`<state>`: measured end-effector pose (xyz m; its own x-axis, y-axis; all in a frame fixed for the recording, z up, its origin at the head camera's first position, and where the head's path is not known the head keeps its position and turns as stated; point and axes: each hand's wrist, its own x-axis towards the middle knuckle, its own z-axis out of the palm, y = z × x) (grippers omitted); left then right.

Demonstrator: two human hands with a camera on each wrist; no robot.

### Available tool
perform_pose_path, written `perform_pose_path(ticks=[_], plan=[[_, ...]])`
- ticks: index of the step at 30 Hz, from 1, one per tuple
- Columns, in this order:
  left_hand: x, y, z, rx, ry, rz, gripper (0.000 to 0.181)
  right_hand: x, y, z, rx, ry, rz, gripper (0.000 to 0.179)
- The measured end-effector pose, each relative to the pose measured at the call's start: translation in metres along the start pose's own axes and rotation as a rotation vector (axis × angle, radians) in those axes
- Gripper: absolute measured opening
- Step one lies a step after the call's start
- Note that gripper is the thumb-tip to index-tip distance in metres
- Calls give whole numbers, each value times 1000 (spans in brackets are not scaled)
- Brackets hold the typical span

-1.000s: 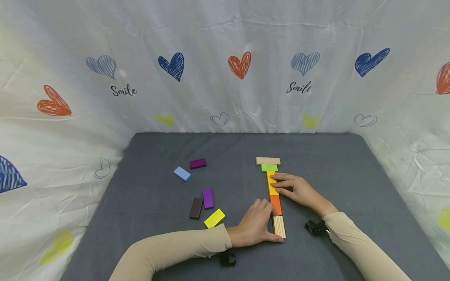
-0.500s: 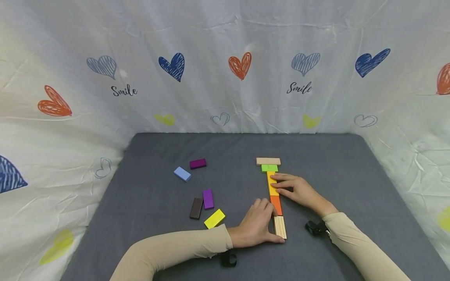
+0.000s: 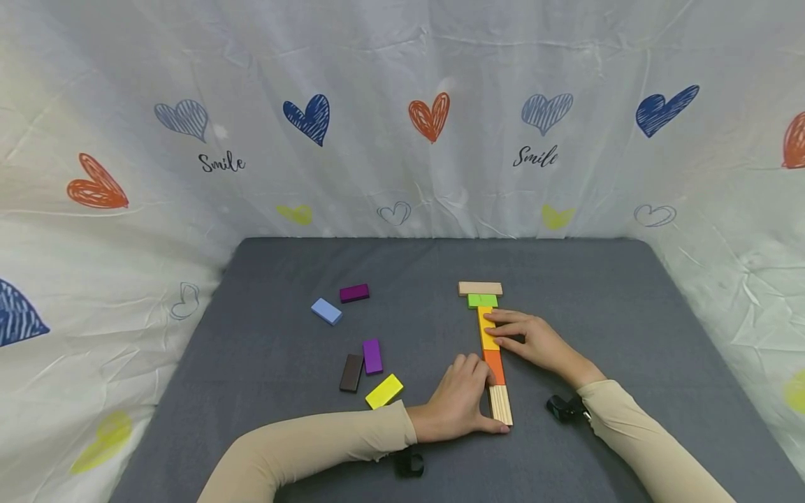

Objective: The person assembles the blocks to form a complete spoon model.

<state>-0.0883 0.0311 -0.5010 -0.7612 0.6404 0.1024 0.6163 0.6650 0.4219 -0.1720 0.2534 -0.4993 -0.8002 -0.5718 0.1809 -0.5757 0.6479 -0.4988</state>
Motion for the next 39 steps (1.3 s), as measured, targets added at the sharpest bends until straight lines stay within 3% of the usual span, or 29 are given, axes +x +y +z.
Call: perform_pose_path(ticks=[10,18,24,30,35,39], plan=[[1,-1,-5,-57,-15,-7,66,-1,-1,0,1,16,-10,30],[5,-21,-32,-247,91,-30,64,-1,-1,0,1,18,-14,30],[6,-63,-67,-400,286,-97,63,-1,-1,0,3,7,-7,30],[-3,-120,-97,-422,531,-186,62,0,-1,-1,0,7,-19,30],[-21,-169,-111,-412,616,-288,63,0,-1,-1,-4,4,-18,30],[-32,-194,-115,-380,668,-353,61,0,-1,-1,-4,-1,-17,29]])
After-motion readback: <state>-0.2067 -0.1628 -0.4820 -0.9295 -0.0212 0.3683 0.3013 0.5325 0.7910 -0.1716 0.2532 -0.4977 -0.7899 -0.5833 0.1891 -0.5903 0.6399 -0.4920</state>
